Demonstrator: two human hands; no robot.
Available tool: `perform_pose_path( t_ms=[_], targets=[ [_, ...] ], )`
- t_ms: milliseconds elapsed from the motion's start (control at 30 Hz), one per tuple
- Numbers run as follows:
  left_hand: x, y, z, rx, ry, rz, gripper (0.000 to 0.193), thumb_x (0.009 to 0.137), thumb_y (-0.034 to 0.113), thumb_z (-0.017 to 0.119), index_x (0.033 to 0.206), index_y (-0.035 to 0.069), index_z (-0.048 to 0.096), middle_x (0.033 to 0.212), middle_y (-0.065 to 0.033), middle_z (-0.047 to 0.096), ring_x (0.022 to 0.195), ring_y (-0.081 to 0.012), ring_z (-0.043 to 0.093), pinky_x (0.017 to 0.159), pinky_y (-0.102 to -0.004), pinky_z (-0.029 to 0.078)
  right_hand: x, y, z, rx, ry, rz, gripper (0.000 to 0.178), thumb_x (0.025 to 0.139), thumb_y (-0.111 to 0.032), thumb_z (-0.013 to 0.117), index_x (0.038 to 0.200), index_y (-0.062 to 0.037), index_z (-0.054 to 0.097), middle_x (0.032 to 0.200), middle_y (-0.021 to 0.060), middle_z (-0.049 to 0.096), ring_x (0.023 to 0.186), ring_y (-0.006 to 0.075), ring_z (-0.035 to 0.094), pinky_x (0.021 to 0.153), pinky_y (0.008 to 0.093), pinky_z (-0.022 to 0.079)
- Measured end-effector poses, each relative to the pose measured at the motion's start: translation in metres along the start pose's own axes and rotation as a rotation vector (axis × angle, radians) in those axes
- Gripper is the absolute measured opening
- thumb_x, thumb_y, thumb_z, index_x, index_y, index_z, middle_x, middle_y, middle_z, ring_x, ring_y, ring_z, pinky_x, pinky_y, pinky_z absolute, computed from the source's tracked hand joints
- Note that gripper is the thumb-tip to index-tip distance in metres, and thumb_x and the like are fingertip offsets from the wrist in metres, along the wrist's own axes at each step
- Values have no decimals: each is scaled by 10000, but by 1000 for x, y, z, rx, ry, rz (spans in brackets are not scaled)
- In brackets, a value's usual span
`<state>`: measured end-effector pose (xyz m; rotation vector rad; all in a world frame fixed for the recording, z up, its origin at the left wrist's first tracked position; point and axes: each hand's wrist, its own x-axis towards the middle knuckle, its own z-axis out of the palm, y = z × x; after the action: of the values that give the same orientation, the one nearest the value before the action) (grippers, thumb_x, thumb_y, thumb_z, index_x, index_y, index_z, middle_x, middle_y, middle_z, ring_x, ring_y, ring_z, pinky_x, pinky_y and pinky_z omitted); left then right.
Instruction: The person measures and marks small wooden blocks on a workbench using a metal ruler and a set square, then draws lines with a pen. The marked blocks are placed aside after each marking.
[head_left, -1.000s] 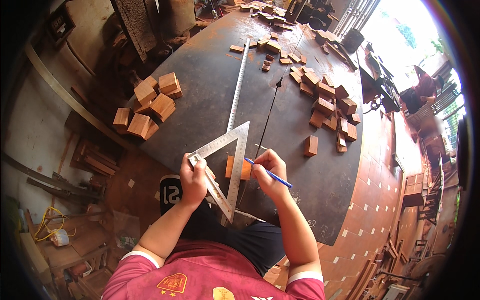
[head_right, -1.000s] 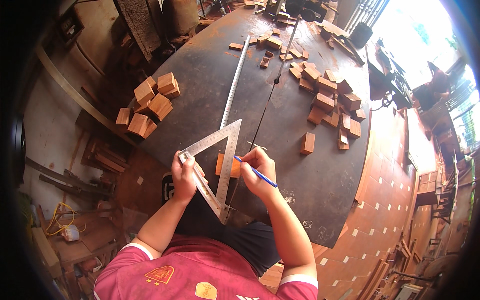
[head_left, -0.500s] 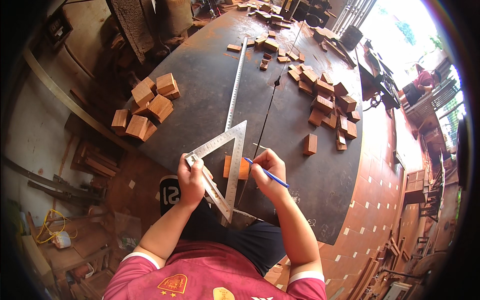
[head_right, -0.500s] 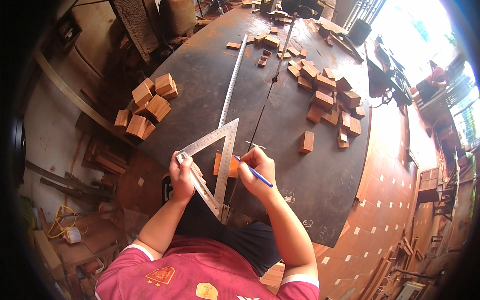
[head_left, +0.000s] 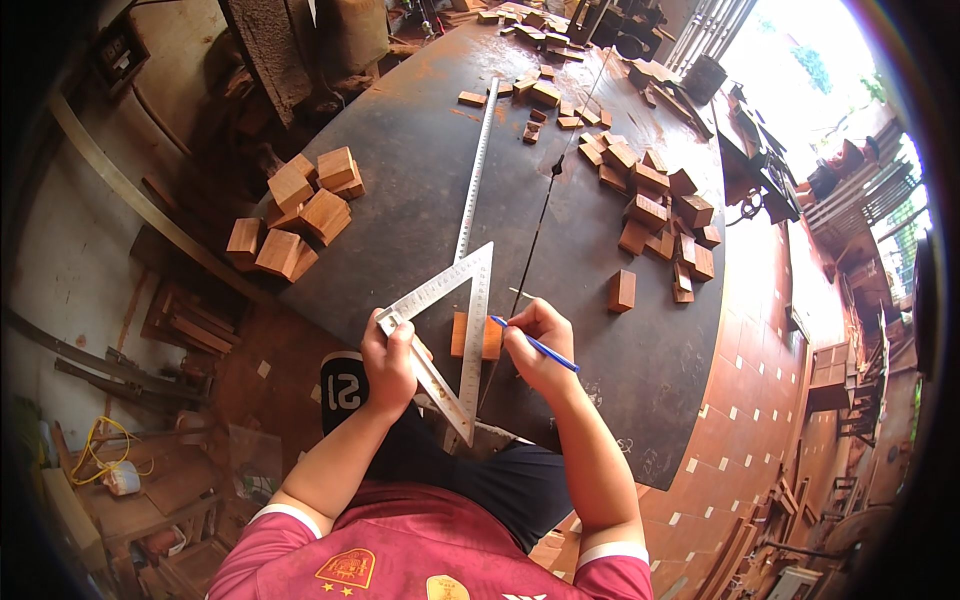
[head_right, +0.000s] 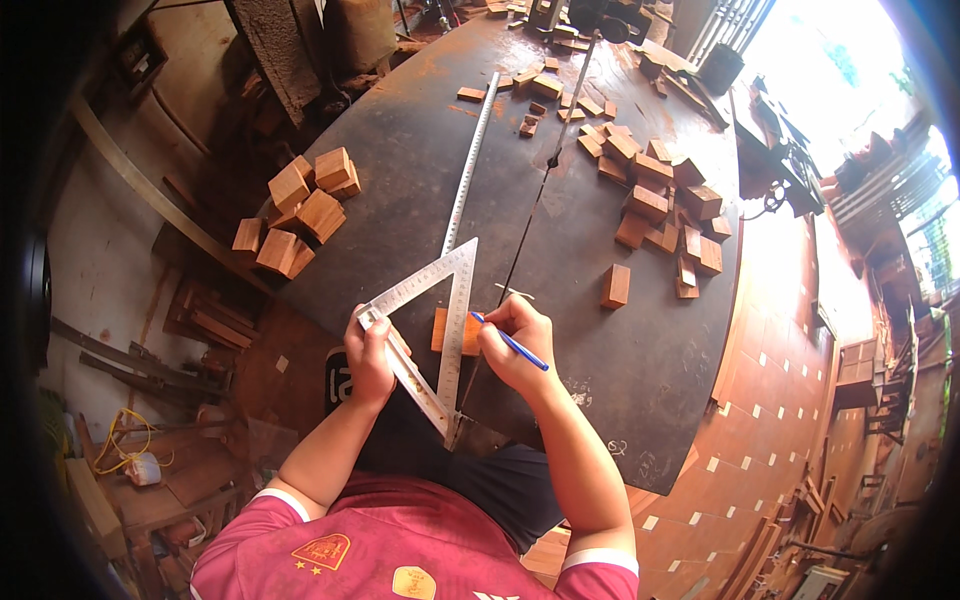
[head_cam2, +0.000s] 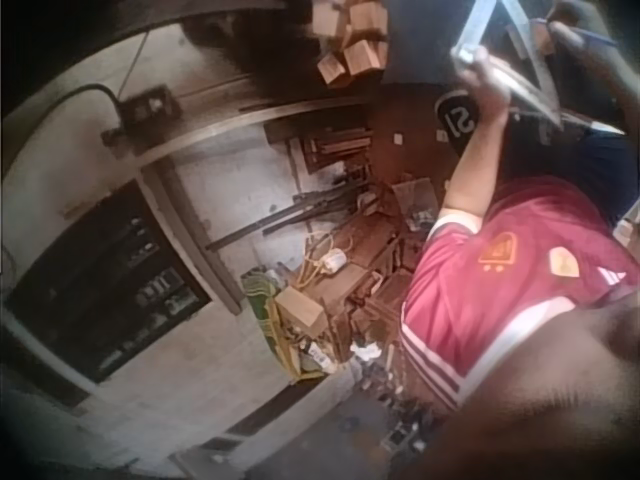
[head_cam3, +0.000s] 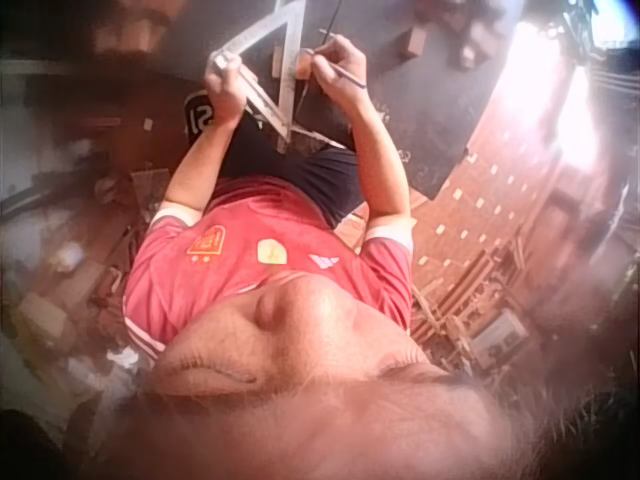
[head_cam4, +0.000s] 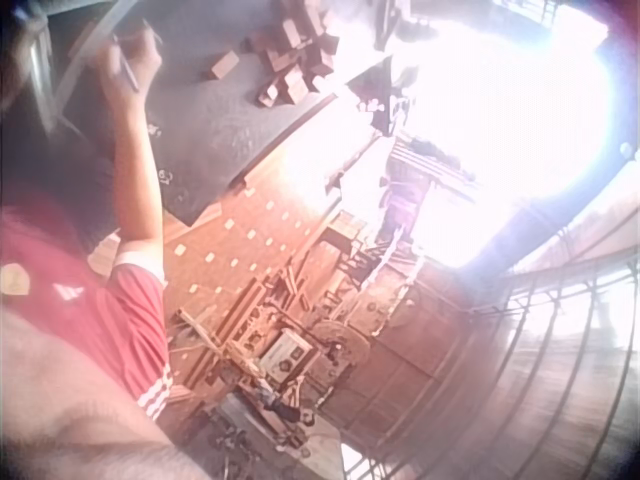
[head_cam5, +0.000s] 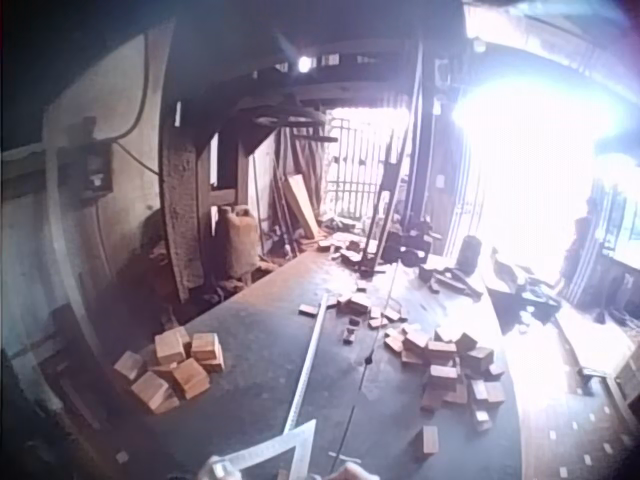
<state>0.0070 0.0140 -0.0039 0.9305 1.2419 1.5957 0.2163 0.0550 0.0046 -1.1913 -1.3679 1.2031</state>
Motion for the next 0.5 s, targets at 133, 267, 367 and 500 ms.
perform_pose_path(
  t_ms=[133,267,367,500],
  targets=[
    [-1,2,3,-5,-13,-4,123,970,158,474,897,60,461,671,-32,512,505,-139,579,503,-282,489,0,-1,2,-7,23,0,76,815,-26,644,805,37,601,672,40,635,617,51,569,555,240,461],
    [-2,1,3,0,-5,-3,129,962,168,468,886,66,454,673,-29,495,501,-139,568,503,-285,487,1,1,-1,-40,7,-36,68,848,-6,627,823,-6,564,726,9,620,647,31,535,562,211,423],
    [-2,-2,2,-8,7,2,134,958,190,471,900,69,466,662,-28,495,493,-137,552,499,-279,476,1,1,-1,10,26,-17,77,817,-23,644,800,34,595,673,23,613,622,45,552,555,238,450],
    [-2,-2,2,-12,21,-7,135,960,191,467,902,70,466,670,-22,483,493,-132,540,497,-276,474,1,2,-1,9,6,11,77,817,-26,643,807,33,596,682,26,618,629,46,550,562,239,451]
  ],
)
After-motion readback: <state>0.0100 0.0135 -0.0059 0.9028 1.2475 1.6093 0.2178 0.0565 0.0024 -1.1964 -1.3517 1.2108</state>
